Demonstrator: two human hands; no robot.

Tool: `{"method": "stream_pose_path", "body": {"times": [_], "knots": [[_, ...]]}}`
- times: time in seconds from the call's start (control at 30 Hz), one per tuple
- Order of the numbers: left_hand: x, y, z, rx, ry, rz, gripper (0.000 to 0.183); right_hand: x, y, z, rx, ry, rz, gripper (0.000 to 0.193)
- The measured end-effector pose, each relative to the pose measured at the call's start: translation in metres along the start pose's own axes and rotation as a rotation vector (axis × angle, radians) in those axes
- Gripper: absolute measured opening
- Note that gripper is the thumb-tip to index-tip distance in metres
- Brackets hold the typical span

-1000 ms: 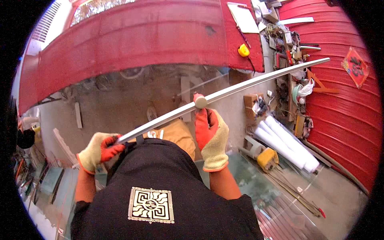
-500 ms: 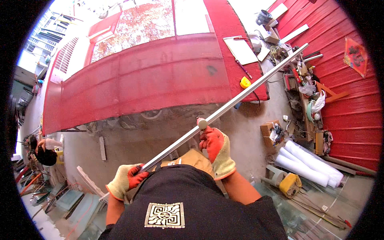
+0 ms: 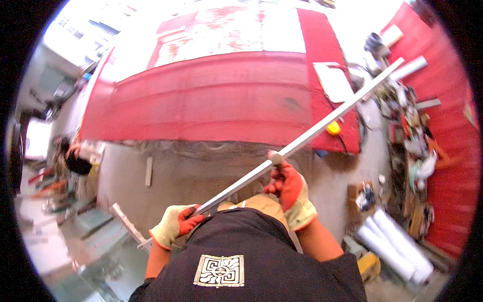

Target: The person holds a glass cutter against a large glass pane, scores a line across its surface, and then uses a tape measure to check the dimensions of the pane.

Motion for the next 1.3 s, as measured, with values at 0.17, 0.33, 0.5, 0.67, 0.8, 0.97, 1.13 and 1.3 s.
{"method": "stream_pose_path", "body": {"times": [0.17,0.33,0.5,0.67,0.8,0.97,1.13,1.3], "knots": [[-0.009,-0.036,0.002,0.047,-0.002,0.112,0.038,0.021,0.004,-0.003,-0.129,-0.220,-0.061,0.043],[-0.027,-0.059,-0.010,-0.011,0.213,0.184,0.044,0.053,0.025,0.010,-0.111,-0.249,-0.120,0.043],[-0.044,-0.077,-0.041,-0.090,0.128,0.144,0.047,0.097,0.037,0.032,-0.027,-0.174,-0.161,0.040],[-0.081,-0.112,-0.068,0.060,0.256,0.288,0.044,0.157,0.029,0.058,-0.049,-0.199,-0.184,0.038],[-0.135,-0.144,-0.121,0.107,0.220,0.333,0.044,0.237,0.017,0.091,-0.069,-0.160,-0.264,0.039],[-0.194,-0.182,-0.185,0.106,0.158,0.349,0.045,0.325,0.003,0.134,-0.011,-0.093,-0.316,0.043],[-0.251,-0.217,-0.226,0.158,0.140,0.423,0.045,0.401,-0.001,0.174,-0.004,-0.109,-0.303,0.045],[-0.301,-0.240,-0.261,0.093,0.185,0.432,0.041,0.467,0.008,0.205,0.068,-0.120,-0.363,0.041]]}}
Point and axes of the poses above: each hand's wrist, its own y-axis towards the middle knuckle, its own x-axis out of the palm, z = x × y, the point moved 7 cm from there along y, towards the middle knuckle, and after that the axes turned 3 degrees about -z, right-handed, at the moved point
